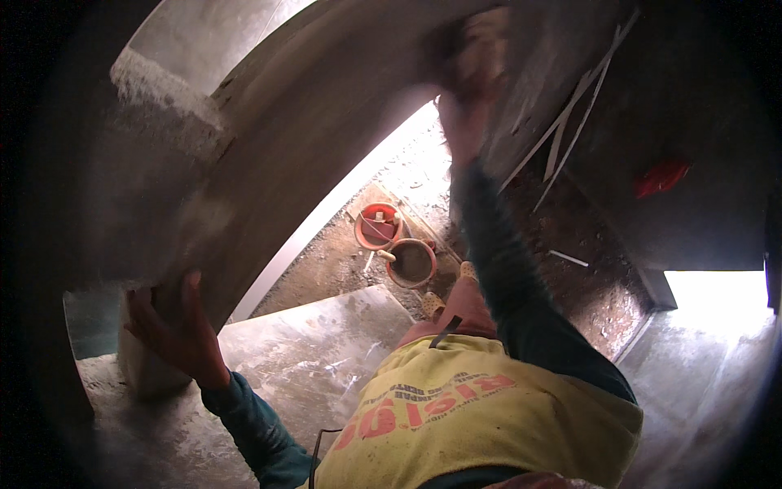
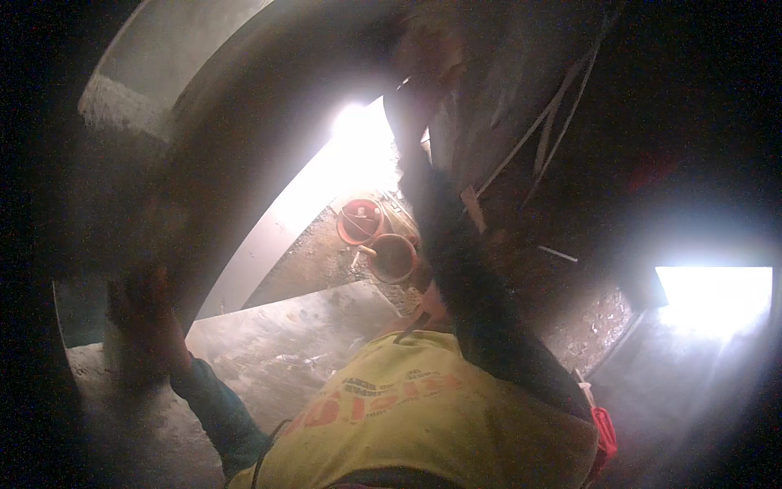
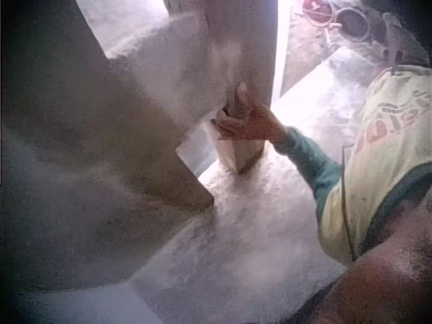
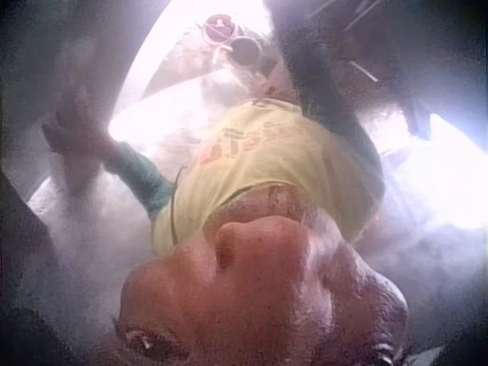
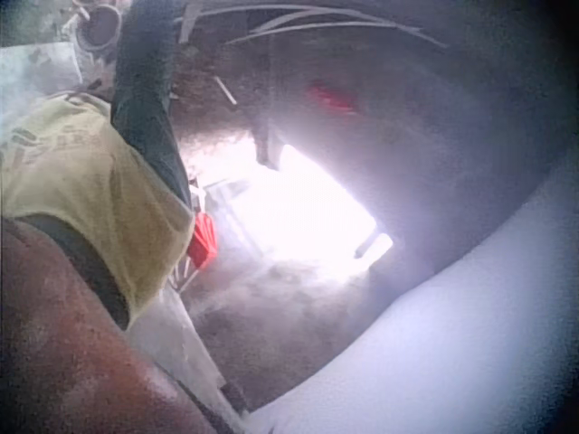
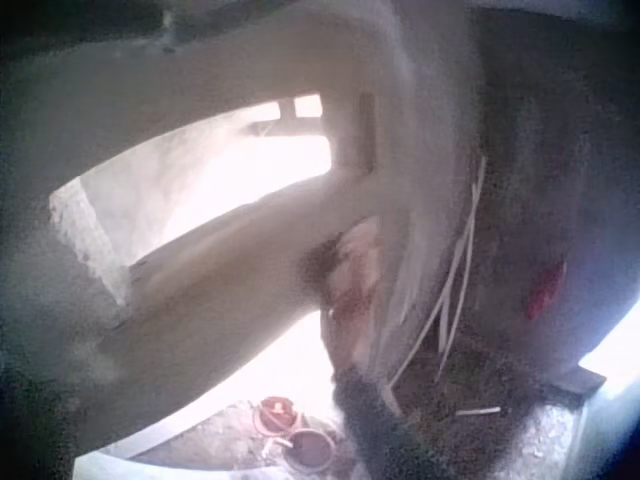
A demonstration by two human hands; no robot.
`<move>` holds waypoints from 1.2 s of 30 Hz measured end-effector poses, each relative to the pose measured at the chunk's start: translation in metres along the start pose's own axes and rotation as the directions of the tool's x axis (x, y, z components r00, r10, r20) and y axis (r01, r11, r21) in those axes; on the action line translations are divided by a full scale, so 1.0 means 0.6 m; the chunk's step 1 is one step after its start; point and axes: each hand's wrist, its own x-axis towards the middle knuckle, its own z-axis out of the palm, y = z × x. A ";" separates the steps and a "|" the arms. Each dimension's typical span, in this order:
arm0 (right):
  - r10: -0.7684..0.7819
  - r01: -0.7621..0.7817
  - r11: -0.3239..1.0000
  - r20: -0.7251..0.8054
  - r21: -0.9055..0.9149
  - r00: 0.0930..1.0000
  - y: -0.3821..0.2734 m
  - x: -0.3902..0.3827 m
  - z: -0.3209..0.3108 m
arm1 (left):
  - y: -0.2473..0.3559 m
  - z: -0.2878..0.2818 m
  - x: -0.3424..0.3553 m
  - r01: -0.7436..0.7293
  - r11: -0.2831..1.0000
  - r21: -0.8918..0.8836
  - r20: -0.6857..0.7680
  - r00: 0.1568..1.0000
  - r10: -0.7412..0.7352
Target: The person smooths a curved concrete wall using a hand trowel and a sponge. They repeatedly rub the surface to even out the finish, then dip the sponge into a bucket of water to clean it before continuing.
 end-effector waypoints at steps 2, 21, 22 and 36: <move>0.075 -0.080 0.996 0.139 0.026 0.987 0.026 0.034 -0.016 | 0.000 0.004 -0.001 -0.011 1.000 0.019 -0.013 1.000 0.011; -0.296 0.293 0.955 0.100 0.044 0.950 -0.242 -0.151 -0.029 | -0.013 0.004 0.002 -0.093 0.994 0.064 -0.038 0.995 0.096; -0.338 0.328 0.940 0.132 0.090 0.932 -0.258 -0.166 -0.034 | -0.013 0.003 0.002 -0.101 0.993 0.063 -0.040 0.994 0.103; -0.247 0.224 0.968 0.270 0.114 0.931 -0.251 -0.214 -0.011 | -0.019 0.001 0.016 -0.151 0.986 0.073 -0.040 0.987 0.154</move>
